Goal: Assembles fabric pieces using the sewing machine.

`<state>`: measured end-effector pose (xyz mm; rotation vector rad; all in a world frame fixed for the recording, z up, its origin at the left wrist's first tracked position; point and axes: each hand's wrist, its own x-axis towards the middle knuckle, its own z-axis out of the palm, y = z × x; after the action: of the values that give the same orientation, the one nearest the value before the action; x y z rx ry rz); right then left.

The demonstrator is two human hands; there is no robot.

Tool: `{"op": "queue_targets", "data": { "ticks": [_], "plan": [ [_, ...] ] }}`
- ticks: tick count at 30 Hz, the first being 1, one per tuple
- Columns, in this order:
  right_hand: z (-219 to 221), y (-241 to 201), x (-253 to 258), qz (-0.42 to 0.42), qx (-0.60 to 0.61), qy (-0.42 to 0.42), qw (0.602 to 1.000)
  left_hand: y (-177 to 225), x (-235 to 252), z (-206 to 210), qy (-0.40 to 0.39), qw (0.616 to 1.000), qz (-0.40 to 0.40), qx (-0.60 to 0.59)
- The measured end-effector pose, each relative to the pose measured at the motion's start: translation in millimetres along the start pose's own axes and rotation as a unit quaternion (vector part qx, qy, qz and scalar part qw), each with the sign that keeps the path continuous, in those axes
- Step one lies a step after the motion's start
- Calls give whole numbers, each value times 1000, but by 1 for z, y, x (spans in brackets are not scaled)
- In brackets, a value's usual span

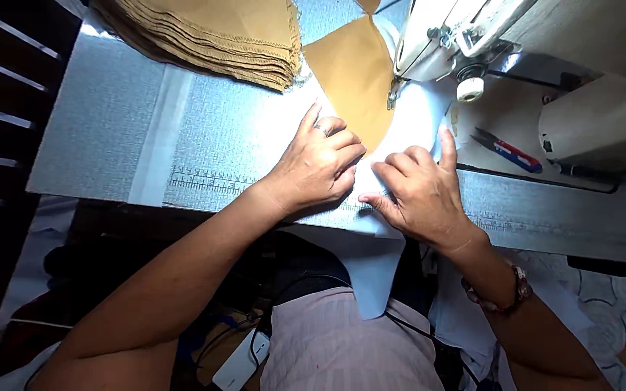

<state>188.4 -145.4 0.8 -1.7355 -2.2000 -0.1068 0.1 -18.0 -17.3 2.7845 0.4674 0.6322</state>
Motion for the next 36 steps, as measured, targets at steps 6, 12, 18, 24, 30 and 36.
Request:
{"op": "queue_targets", "data": {
  "ticks": [6, 12, 18, 24, 30, 36],
  "plan": [
    [-2, 22, 2, 53, -10, -21, 998, 4, 19, 12, 6, 999, -37, 19],
    [-9, 46, 16, 106, 20, -78, 991, 2, 45, 17, -10, 995, -101, 13],
    [8, 88, 35, 70, 9, -34, 997, -7, 68, 22, -13, 989, -144, 21],
    [-12, 95, 9, 128, 202, 49, 970, 10, 50, -1, 16, 982, -162, -95],
    [-54, 47, -68, 404, 464, -41, 787, 102, -24, 10, 40, 936, -163, -309],
    [-77, 1, -73, 278, 650, -72, 703, 131, -37, 39, 88, 987, -51, -126]
  ]
}}
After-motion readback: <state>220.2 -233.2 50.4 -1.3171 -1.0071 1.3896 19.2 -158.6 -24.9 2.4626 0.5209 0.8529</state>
